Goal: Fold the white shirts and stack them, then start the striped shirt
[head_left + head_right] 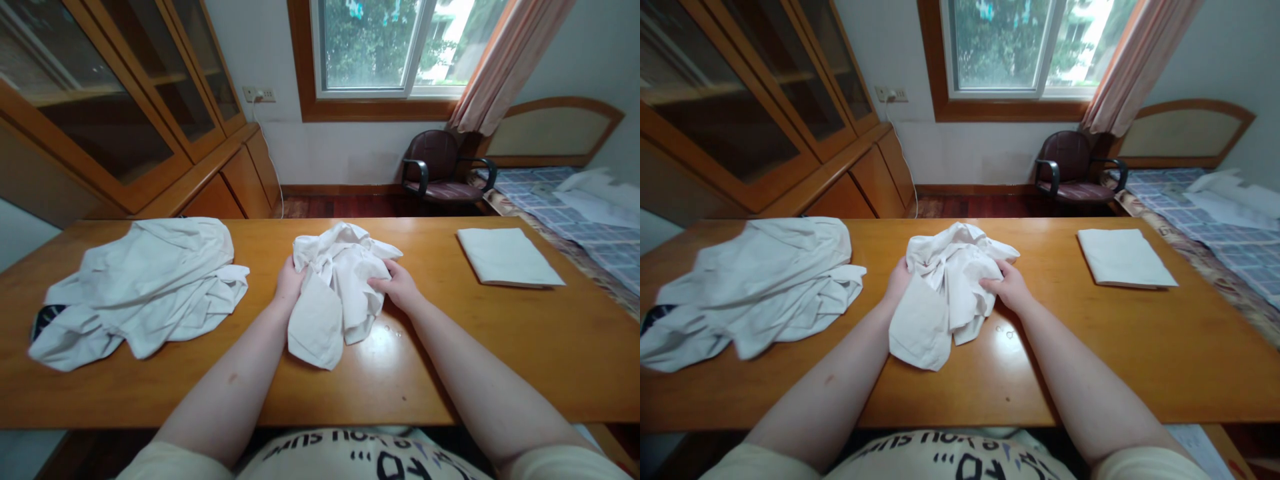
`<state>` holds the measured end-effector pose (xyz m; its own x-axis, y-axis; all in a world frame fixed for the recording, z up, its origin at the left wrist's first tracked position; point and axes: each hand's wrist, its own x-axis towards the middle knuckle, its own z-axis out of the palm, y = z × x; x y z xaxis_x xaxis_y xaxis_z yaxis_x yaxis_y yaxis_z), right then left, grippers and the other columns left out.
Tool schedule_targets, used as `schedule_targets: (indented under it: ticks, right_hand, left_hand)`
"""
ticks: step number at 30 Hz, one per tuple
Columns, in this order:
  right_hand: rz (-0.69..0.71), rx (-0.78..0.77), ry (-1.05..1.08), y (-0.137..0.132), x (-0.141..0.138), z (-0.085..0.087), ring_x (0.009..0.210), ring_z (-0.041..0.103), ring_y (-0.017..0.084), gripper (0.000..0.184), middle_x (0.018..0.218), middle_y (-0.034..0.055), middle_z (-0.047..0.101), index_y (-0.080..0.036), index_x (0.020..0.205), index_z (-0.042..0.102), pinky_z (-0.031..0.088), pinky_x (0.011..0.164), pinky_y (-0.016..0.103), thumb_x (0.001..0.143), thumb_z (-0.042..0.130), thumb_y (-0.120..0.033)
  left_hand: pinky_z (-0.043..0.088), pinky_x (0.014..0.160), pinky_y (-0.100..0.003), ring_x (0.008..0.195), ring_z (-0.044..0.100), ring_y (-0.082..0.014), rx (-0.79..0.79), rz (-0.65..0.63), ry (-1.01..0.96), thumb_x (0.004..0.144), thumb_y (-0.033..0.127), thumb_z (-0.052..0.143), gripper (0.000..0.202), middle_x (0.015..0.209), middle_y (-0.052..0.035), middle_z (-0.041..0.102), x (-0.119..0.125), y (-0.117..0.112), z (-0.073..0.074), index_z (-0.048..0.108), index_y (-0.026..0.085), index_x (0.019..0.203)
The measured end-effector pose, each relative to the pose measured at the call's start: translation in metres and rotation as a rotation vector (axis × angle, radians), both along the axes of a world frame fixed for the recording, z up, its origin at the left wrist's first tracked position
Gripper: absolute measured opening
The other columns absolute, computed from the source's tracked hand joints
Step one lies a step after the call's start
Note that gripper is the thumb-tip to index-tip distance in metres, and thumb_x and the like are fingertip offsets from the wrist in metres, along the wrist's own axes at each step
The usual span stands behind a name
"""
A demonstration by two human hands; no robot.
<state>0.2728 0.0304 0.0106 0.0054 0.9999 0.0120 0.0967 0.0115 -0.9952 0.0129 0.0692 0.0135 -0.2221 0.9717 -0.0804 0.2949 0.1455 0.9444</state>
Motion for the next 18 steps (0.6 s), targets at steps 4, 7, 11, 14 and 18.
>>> schedule_targets:
  ticks: [4, 7, 11, 14, 18]
  right_hand:
    - [-0.261, 0.116, -0.049, 0.007, 0.010, -0.002, 0.080, 0.062, 0.020, 0.044, 0.090, 0.0046, 0.071, -0.017, 0.099, 0.068, 0.050, 0.076, 0.036, 0.060, 0.077, -0.036]
    - [-0.429, 0.234, -0.166, 0.008, 0.018, -0.004, 0.067, 0.057, 0.016, 0.024, 0.078, 0.0023, 0.068, -0.018, 0.087, 0.070, 0.048, 0.067, 0.032, 0.066, 0.071, -0.030]
    - [-0.394, 0.439, -0.379, 0.003, 0.018, -0.004, 0.066, 0.055, 0.015, 0.011, 0.082, 0.0026, 0.066, -0.022, 0.083, 0.070, 0.047, 0.067, 0.031, 0.076, 0.063, -0.025]
    - [-0.331, 0.499, -0.421, -0.001, 0.015, -0.003, 0.075, 0.059, 0.018, 0.011, 0.088, 0.0039, 0.067, -0.024, 0.086, 0.070, 0.048, 0.073, 0.034, 0.078, 0.062, -0.028]
    - [-0.180, 0.325, -0.218, -0.003, 0.011, -0.001, 0.086, 0.062, 0.021, 0.032, 0.099, 0.0050, 0.069, -0.023, 0.101, 0.069, 0.048, 0.081, 0.036, 0.072, 0.070, -0.036]
  left_hand:
    - [0.048, 0.083, -0.032, 0.099, 0.064, -0.0234, 0.026, 0.088, 0.244, 0.073, 0.024, 0.067, 0.035, 0.108, -0.0090, 0.069, -0.011, 0.006, 0.010, 0.060, 0.020, 0.108]
    - [0.049, 0.083, -0.035, 0.098, 0.064, -0.0253, 0.025, 0.099, 0.329, 0.075, 0.021, 0.066, 0.031, 0.106, -0.0102, 0.069, -0.019, 0.010, 0.011, 0.061, 0.020, 0.105]
    - [0.042, 0.097, -0.044, 0.115, 0.055, -0.0292, 0.102, 0.108, 0.428, 0.080, 0.022, 0.061, 0.034, 0.118, -0.0154, 0.061, -0.023, 0.009, 0.009, 0.058, 0.014, 0.114]
    - [0.024, 0.113, -0.045, 0.134, 0.033, -0.0293, 0.395, 0.091, 0.528, 0.089, 0.030, 0.051, 0.044, 0.141, -0.0164, 0.042, -0.018, -0.001, 0.012, 0.048, 0.012, 0.129]
    - [0.020, 0.114, -0.048, 0.142, 0.019, -0.0297, 0.520, -0.437, 0.535, 0.086, 0.052, 0.050, 0.071, 0.155, -0.0143, 0.020, 0.003, -0.024, 0.015, 0.027, 0.021, 0.146]
